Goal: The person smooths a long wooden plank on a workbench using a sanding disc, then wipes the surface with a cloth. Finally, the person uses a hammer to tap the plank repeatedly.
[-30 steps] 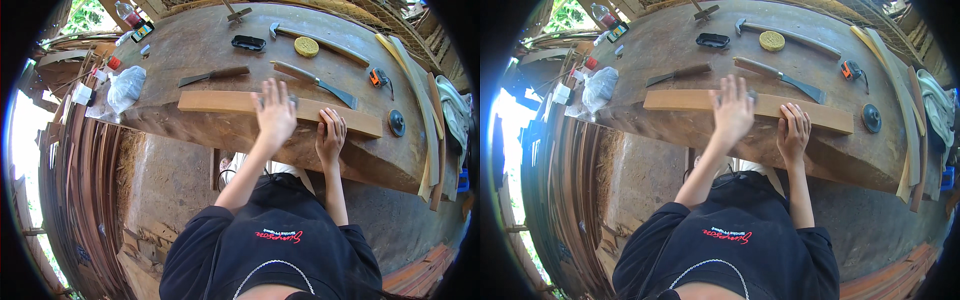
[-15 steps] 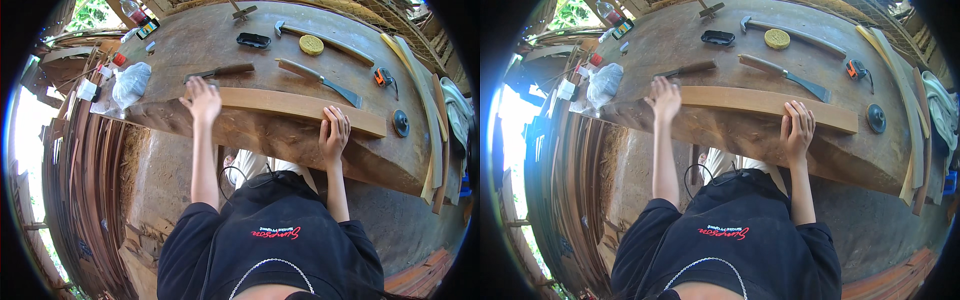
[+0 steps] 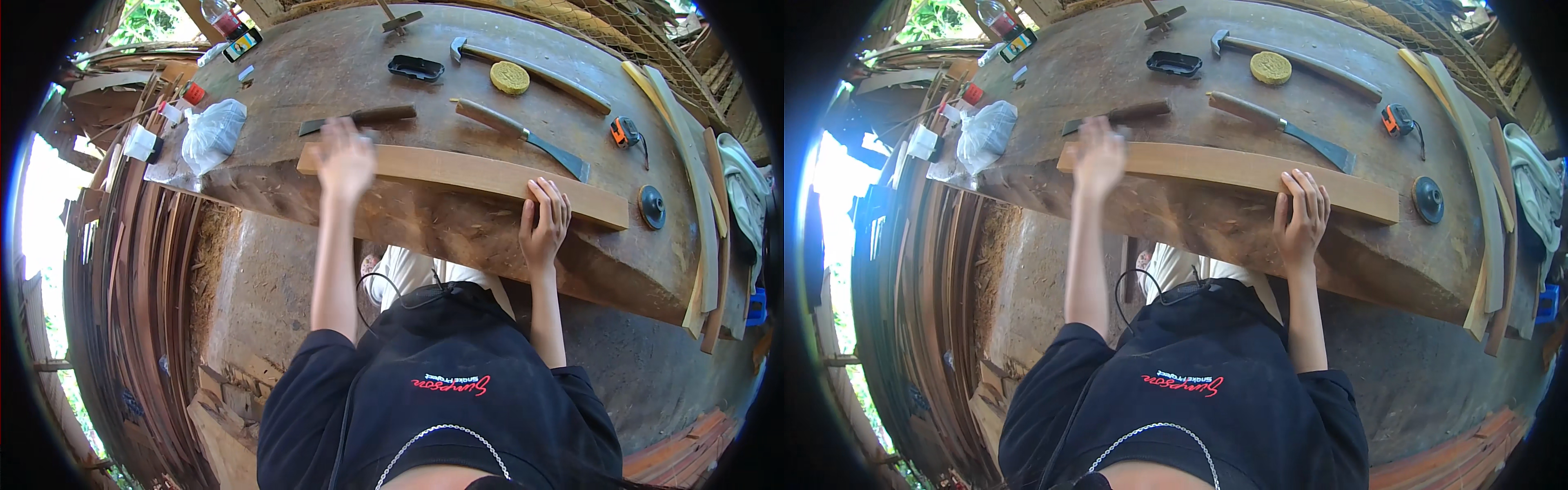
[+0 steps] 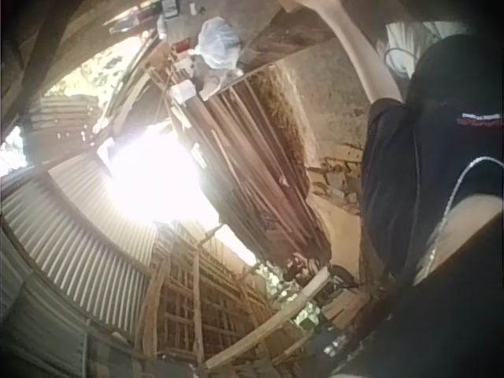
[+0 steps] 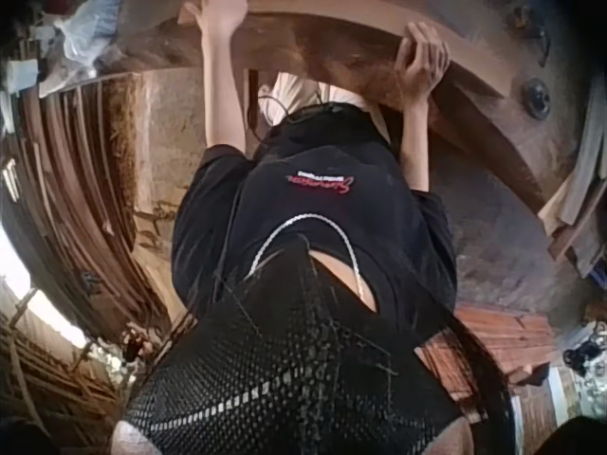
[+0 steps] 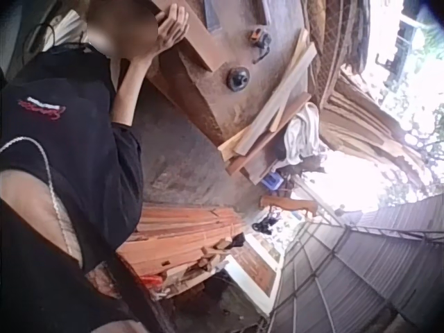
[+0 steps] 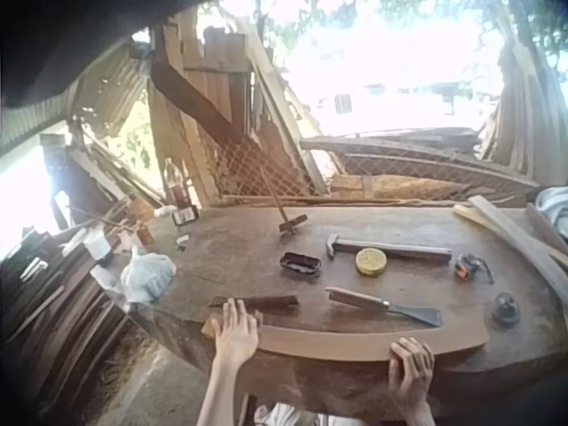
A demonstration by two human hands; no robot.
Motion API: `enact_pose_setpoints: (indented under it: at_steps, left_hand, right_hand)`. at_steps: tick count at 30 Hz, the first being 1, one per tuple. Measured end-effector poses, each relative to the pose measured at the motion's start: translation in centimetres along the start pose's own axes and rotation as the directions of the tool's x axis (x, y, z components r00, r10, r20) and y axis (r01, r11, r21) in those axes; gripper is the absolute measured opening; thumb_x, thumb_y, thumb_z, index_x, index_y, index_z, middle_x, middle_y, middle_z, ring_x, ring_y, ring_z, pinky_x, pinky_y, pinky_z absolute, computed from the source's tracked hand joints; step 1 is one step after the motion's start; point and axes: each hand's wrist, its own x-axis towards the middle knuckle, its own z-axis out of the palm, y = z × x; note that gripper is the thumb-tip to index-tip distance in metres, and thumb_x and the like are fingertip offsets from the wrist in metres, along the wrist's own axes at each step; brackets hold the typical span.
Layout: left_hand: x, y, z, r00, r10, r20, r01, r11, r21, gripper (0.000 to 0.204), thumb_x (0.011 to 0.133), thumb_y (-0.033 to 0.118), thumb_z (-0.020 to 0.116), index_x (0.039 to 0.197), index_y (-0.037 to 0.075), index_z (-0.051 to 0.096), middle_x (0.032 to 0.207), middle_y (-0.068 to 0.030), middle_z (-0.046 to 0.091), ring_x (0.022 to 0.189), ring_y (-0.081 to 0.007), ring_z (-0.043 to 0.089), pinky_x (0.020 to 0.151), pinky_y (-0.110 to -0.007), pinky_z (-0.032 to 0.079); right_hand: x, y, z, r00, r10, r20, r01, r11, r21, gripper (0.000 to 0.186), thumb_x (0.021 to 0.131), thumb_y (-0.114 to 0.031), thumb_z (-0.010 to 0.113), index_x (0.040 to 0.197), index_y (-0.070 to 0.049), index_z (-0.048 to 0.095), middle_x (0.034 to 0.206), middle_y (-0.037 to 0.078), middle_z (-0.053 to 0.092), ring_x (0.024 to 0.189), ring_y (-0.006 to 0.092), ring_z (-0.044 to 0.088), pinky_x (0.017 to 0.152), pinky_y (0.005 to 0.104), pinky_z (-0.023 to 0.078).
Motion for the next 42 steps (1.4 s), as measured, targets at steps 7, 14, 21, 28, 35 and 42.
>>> enact_pose_setpoints:
  at_steps: [7, 14, 21, 28, 35, 42]
  left_hand:
    - [0.5, 0.1, -0.4, 0.999, -0.005, 0.042, 0.005, 1.000, 0.003, 0.064, 0.099, 0.038, 0.022, 0.150, 0.001, 0.010, 0.157, -0.0208, 0.005, 0.146, -0.0361, 0.004, 0.115, -0.055, 0.004]
    - [-7.6, 13.3, 4.0, 0.868, 0.493, -0.061, -0.495, 0.848, -0.188, 0.061, 0.100, 0.037, 0.028, 0.150, 0.006, 0.017, 0.157, -0.0173, 0.013, 0.146, -0.0308, 0.011, 0.116, -0.051, 0.006]
    - [0.4, -1.7, -0.7, 1.000, -0.011, -0.008, 0.010, 1.000, -0.014, 0.062, 0.100, 0.039, 0.018, 0.151, 0.004, 0.013, 0.157, -0.0177, 0.009, 0.146, -0.0318, 0.007, 0.117, -0.050, 0.005]
    - [0.6, -0.9, 0.1, 0.996, -0.088, -0.023, 0.089, 0.995, 0.037, 0.063, 0.100, 0.039, 0.020, 0.150, 0.001, 0.013, 0.158, -0.0166, 0.008, 0.146, -0.0296, 0.007, 0.117, -0.051, 0.003]
    - [-5.2, 12.3, 4.0, 0.907, 0.413, -0.083, -0.421, 0.896, -0.140, 0.062, 0.100, 0.038, 0.027, 0.149, 0.002, 0.019, 0.157, -0.0155, 0.013, 0.146, -0.0265, 0.010, 0.117, -0.051, 0.007]
    - [0.0, -0.7, -0.6, 0.999, 0.002, 0.032, -0.002, 1.000, 0.000, 0.062, 0.100, 0.039, 0.018, 0.151, 0.004, 0.009, 0.158, -0.0146, 0.001, 0.147, -0.0269, -0.001, 0.117, -0.051, 0.001]
  right_hand:
    - [0.0, -0.3, 0.4, 1.000, -0.002, -0.014, 0.002, 1.000, 0.022, 0.026, 0.091, -0.016, 0.056, 0.116, -0.013, 0.062, 0.122, 0.005, 0.060, 0.118, 0.0223, 0.054, 0.106, 0.0409, 0.034]
    - [0.1, 0.1, 0.0, 0.999, -0.033, 0.017, 0.033, 0.999, 0.013, 0.026, 0.091, -0.019, 0.056, 0.116, -0.012, 0.062, 0.123, 0.005, 0.060, 0.120, 0.0229, 0.053, 0.107, 0.0411, 0.033]
    - [0.1, -0.1, -0.3, 1.000, -0.014, 0.021, 0.013, 0.999, 0.039, 0.030, 0.089, -0.019, 0.057, 0.117, -0.011, 0.061, 0.123, 0.007, 0.059, 0.120, 0.0246, 0.052, 0.107, 0.0420, 0.033]
    - [0.1, -0.3, 0.0, 1.000, -0.013, 0.008, 0.013, 0.999, 0.049, 0.031, 0.088, -0.019, 0.058, 0.118, -0.011, 0.061, 0.124, 0.006, 0.059, 0.120, 0.0242, 0.052, 0.107, 0.0421, 0.032]
    - [0.3, 0.1, -0.1, 0.999, -0.041, 0.024, 0.040, 0.999, 0.032, 0.030, 0.090, -0.020, 0.056, 0.119, -0.012, 0.060, 0.124, 0.006, 0.059, 0.120, 0.0240, 0.052, 0.107, 0.0418, 0.033]
    - [0.1, 0.0, -0.2, 1.000, -0.018, 0.019, 0.017, 0.999, 0.035, 0.030, 0.090, -0.018, 0.056, 0.119, -0.012, 0.061, 0.124, 0.006, 0.059, 0.120, 0.0243, 0.052, 0.107, 0.0419, 0.033]
